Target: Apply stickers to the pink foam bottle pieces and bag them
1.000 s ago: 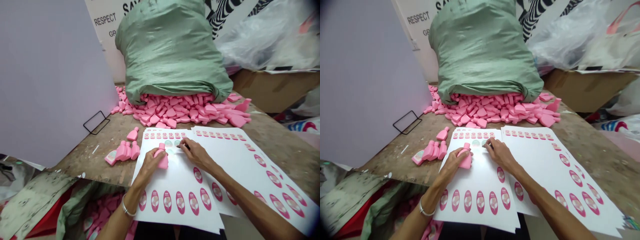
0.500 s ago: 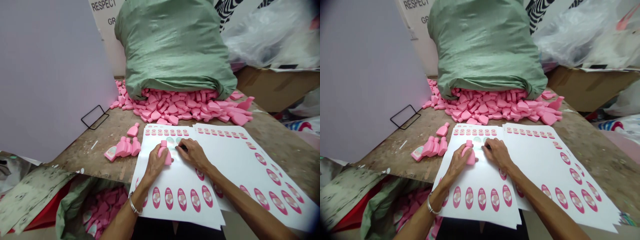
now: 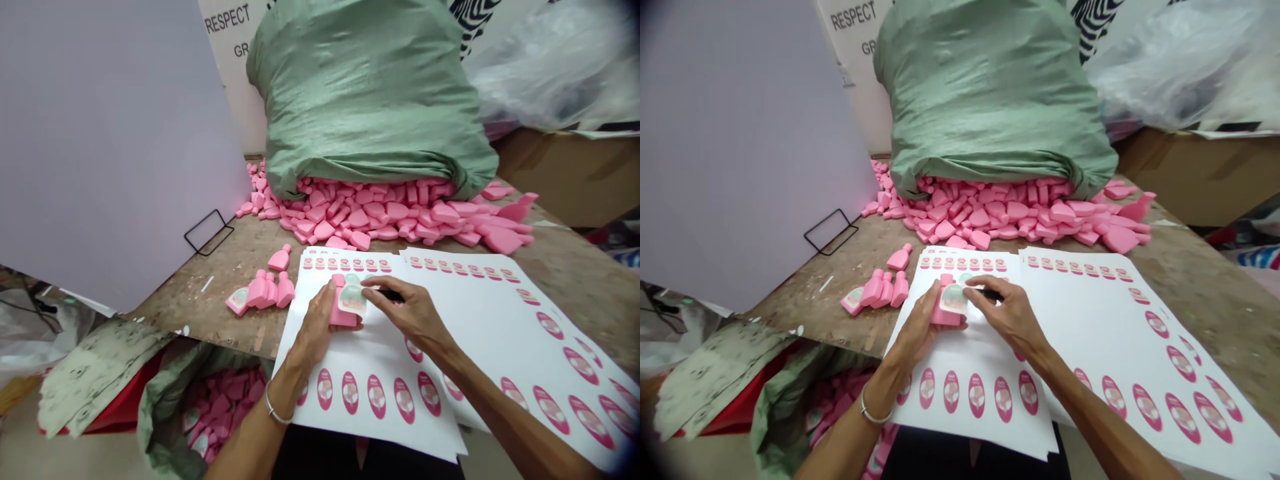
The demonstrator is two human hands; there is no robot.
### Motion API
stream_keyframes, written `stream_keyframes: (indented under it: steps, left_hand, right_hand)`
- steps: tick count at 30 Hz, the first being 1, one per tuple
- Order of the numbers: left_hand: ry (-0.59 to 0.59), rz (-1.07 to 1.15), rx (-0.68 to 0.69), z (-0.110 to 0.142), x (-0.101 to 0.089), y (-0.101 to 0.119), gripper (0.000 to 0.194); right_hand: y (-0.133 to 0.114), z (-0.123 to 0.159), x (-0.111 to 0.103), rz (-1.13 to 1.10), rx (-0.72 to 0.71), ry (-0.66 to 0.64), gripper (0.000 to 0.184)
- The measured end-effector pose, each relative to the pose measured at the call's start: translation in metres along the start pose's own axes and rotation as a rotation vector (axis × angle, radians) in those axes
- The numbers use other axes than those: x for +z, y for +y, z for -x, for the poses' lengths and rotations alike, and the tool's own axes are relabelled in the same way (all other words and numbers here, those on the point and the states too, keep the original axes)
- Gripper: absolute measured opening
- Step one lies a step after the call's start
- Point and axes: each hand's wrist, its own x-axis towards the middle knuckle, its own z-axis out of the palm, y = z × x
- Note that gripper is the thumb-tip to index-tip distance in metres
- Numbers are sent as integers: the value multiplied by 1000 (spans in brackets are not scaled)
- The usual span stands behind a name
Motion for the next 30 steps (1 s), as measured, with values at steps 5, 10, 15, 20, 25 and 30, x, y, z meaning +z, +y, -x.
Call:
stream_keyframes:
  steps: [5, 10, 15, 20, 25, 30]
  left_hand:
    - [19, 100, -47, 10, 6, 13, 48]
    - [7, 98, -63, 13, 5, 17, 47]
    - [-11, 120, -57, 15, 6, 18, 43]
    - [-141, 95, -29, 19, 2, 21, 32]
    - [-202, 34, -32, 25, 3, 22, 52]
    - [-242, -250, -32, 36, -5, 32, 56]
  right_hand:
    - [-18, 7, 10, 12, -57, -58, 27]
    - [-21, 8, 12, 34, -79, -66, 24]
    - [-20, 9, 13, 92, -126, -49, 23]
    - [-15, 7, 11, 227, -224, -10, 22]
    - [-15, 3, 12, 280, -77, 18, 45]
    - [16, -26, 14, 83, 78, -127, 51]
